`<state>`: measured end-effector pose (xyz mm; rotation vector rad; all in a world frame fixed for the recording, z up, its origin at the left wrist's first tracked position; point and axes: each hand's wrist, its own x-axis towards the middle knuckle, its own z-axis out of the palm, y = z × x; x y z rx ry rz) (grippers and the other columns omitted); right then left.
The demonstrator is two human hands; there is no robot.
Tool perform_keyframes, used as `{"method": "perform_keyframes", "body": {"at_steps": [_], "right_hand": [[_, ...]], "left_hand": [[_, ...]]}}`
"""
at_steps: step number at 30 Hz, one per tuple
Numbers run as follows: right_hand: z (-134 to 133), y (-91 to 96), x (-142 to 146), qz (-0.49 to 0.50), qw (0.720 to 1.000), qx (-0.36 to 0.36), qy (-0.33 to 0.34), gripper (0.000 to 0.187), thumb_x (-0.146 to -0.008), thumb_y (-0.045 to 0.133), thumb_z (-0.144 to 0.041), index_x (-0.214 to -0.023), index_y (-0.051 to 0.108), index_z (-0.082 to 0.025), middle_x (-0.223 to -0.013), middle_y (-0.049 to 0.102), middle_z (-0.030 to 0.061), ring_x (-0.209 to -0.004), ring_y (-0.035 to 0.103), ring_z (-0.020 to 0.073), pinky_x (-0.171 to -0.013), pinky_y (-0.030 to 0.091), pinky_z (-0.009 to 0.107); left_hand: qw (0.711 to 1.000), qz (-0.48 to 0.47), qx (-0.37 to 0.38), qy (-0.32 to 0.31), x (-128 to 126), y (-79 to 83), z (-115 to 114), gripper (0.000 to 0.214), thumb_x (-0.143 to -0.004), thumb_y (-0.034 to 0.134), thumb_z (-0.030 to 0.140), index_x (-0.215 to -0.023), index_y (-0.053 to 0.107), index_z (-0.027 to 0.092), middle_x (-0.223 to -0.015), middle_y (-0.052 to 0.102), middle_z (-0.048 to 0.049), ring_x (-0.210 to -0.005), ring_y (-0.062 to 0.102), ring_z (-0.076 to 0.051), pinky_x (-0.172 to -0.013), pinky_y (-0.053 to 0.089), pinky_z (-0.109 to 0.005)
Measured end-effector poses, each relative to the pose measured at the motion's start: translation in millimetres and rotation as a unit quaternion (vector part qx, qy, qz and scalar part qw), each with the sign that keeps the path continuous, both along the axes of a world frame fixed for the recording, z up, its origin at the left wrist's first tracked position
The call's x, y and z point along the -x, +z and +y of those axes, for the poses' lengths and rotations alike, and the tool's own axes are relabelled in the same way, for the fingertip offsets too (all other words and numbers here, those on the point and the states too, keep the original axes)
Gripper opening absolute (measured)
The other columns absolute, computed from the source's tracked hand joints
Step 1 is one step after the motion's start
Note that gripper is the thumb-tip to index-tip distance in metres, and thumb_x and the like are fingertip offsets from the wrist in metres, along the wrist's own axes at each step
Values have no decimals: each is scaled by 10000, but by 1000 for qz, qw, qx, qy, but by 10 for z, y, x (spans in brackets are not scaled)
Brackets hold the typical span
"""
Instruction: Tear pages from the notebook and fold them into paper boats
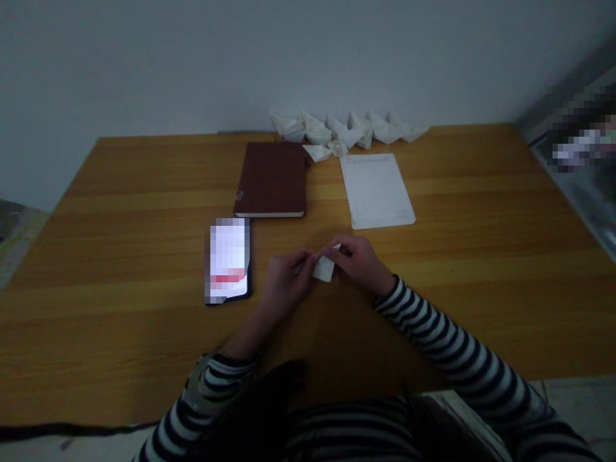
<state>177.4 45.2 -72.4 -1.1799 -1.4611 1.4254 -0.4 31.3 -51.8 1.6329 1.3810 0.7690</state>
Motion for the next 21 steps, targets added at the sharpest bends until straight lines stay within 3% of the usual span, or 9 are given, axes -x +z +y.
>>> {"method": "perform_keyframes", "body": {"at_steps": [3,6,9,11,14,17,19,21], "right_hand": [[19,-12,-45,-32,999,-31,-17,463,-924,495,-611,-662,526,-231,-503,545,-34,-424,512,125,-418,375,250],[50,-31,-92,-85,992,-86,-41,538,-940,442,-637,-592,475,-229,-501,499,-26,-454,474,122,-436,347,258],[55,-31,-111,-107,988,-101,-42,549,-957,411,-636,-595,472,-228,-491,500,-27,-454,467,120,-441,340,255],[39,-29,-107,-112,988,-95,-39,538,-970,410,-612,-600,483,-228,-468,513,-30,-433,484,118,-436,346,251],[9,-44,-85,-98,992,-62,-44,515,-974,436,-582,-609,507,-226,-447,540,-29,-398,508,120,-423,363,249],[-11,-72,-46,-65,995,-42,-62,468,-945,511,-568,-639,559,-218,-468,548,-31,-404,508,119,-417,367,247],[-21,-82,-16,-37,995,-41,-86,402,-913,574,-551,-713,625,-206,-541,588,-19,-455,531,124,-436,385,249],[-29,-78,10,-8,992,-43,-119,334,-890,618,-523,-822,669,-200,-631,632,-4,-523,564,133,-472,418,252]], "left_hand": [[989,-102,100,-32,12,-8,34,306,-926,574,375,-935,766,137,-628,700,-24,-543,609,-138,-533,482,-234],[957,-211,178,-83,68,16,82,307,-884,638,340,-1105,746,157,-977,777,-74,-825,714,-187,-705,578,-273],[934,-256,227,-103,136,47,109,395,-863,673,315,-1239,686,194,-1237,719,-88,-987,718,-215,-817,598,-325],[927,-261,251,-101,167,48,114,482,-877,666,314,-1338,609,185,-1226,723,-110,-947,739,-211,-818,603,-335],[922,-258,274,-93,179,10,113,591,-924,612,369,-1451,468,142,-965,787,-123,-805,766,-213,-737,612,-327],[930,-246,258,-90,147,-37,110,484,-927,601,434,-1298,585,123,-744,765,-76,-639,740,-178,-598,585,-258],[931,-236,254,-112,106,-59,103,363,-897,646,443,-1060,677,120,-692,740,-54,-542,692,-135,-510,539,-209],[925,-244,266,-120,58,-80,94,323,-885,664,436,-941,687,119,-690,734,-53,-545,687,-128,-515,539,-205]]}}
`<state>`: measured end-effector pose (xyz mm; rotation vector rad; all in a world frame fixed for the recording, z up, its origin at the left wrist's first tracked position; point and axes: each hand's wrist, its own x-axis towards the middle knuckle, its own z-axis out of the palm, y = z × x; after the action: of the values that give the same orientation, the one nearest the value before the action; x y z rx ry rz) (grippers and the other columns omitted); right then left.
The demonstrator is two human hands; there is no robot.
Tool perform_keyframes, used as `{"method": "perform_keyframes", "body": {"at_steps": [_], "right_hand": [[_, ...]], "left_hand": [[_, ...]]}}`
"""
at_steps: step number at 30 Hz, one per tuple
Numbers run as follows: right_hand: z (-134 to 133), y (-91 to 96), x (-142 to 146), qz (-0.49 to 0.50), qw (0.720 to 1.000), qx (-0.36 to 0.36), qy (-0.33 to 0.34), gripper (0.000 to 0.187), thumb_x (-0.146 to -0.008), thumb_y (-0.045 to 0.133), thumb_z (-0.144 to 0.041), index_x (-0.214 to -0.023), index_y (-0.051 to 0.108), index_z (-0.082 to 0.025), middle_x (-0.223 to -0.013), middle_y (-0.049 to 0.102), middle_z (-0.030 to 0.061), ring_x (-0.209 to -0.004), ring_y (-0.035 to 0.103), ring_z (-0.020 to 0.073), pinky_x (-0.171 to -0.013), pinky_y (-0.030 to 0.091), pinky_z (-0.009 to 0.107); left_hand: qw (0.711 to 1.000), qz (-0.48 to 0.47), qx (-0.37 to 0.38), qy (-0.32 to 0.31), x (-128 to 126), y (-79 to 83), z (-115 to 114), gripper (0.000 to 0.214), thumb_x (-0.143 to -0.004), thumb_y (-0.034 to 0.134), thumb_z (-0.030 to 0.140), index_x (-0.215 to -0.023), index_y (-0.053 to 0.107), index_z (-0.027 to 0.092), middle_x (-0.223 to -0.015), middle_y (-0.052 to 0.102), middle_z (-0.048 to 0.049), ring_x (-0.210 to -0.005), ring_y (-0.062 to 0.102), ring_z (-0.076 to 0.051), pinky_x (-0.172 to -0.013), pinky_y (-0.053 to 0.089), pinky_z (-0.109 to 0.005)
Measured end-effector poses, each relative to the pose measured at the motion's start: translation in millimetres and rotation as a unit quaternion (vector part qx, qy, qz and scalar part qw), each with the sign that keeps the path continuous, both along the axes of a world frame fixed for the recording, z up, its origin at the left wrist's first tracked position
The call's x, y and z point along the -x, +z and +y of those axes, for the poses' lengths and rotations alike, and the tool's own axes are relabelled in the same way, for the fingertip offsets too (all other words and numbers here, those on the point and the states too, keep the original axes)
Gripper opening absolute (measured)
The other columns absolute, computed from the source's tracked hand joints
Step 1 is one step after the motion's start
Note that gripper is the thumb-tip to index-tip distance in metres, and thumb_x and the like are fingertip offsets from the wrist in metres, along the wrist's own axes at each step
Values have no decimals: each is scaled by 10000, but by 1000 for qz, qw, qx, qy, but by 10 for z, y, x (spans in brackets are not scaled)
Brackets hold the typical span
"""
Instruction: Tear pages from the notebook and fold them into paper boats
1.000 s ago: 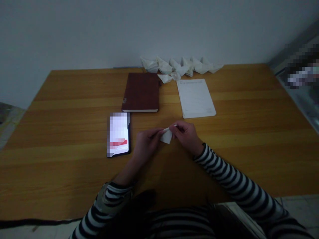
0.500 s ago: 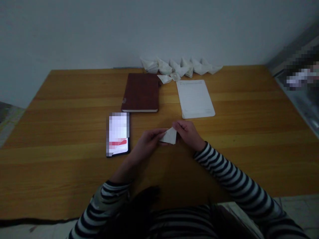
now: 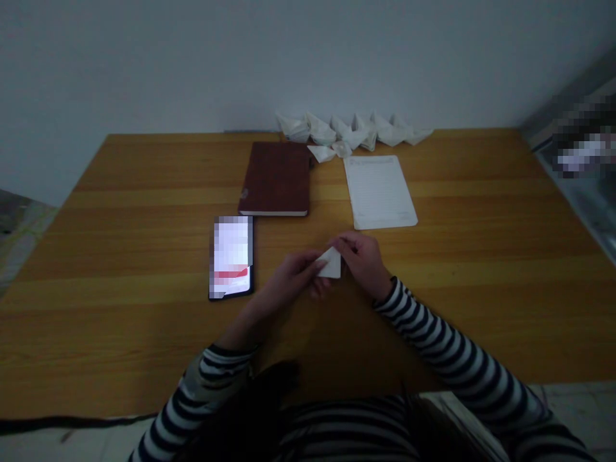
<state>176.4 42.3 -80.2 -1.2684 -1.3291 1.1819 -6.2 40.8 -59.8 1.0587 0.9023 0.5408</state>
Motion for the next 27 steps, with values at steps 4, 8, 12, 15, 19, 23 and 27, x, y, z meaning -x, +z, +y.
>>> {"method": "perform_keyframes", "body": {"at_steps": [4,8,12,15,19,23,27], "right_hand": [[2,39,14,44,998,-20,-51,292,-846,694,-438,-1028,634,-219,-697,638,-21,-603,590,140,-556,476,262],[32,59,-25,-19,997,-67,-45,196,-843,704,-397,-829,668,-206,-809,676,27,-768,624,167,-731,513,311],[73,65,-77,-33,997,-65,-37,254,-812,726,-440,-746,691,-198,-777,687,35,-757,624,178,-749,512,329],[83,83,-97,-21,999,-37,-30,279,-796,736,-471,-771,709,-195,-790,712,42,-750,634,179,-729,514,326],[88,64,-106,-33,998,-39,-23,238,-781,754,-429,-761,713,-195,-764,709,34,-720,629,168,-696,500,315],[120,-10,-130,-44,998,-48,-9,192,-775,751,-368,-705,706,-194,-752,697,34,-716,620,166,-687,486,317],[142,-32,-140,-44,998,-38,-1,194,-750,763,-350,-662,685,-196,-701,674,21,-674,590,157,-637,466,300]], "left_hand": [[991,-49,31,119,-85,-69,-11,313,-875,677,376,-1049,687,117,-923,775,-94,-822,749,-183,-738,600,-267],[978,-77,9,194,-118,-126,-25,375,-850,699,325,-1167,674,126,-1169,736,-117,-1077,697,-232,-916,575,-323],[977,-101,2,185,-119,-105,-46,444,-832,714,284,-1246,651,135,-1234,712,-127,-1147,668,-240,-1049,503,-373],[974,-127,19,188,-121,-76,-51,437,-822,719,253,-1235,658,126,-1240,708,-138,-1162,662,-237,-1096,463,-370],[967,-149,43,202,-129,-57,-48,392,-814,722,204,-1193,677,116,-1227,713,-136,-1172,657,-234,-1106,456,-347],[959,-173,76,211,-130,-31,-52,334,-814,713,149,-1146,695,110,-1210,722,-132,-1148,671,-232,-1090,481,-349],[957,-177,94,212,-134,-34,-61,275,-850,684,147,-1121,709,108,-1211,722,-129,-1144,672,-215,-1083,484,-319]]}}
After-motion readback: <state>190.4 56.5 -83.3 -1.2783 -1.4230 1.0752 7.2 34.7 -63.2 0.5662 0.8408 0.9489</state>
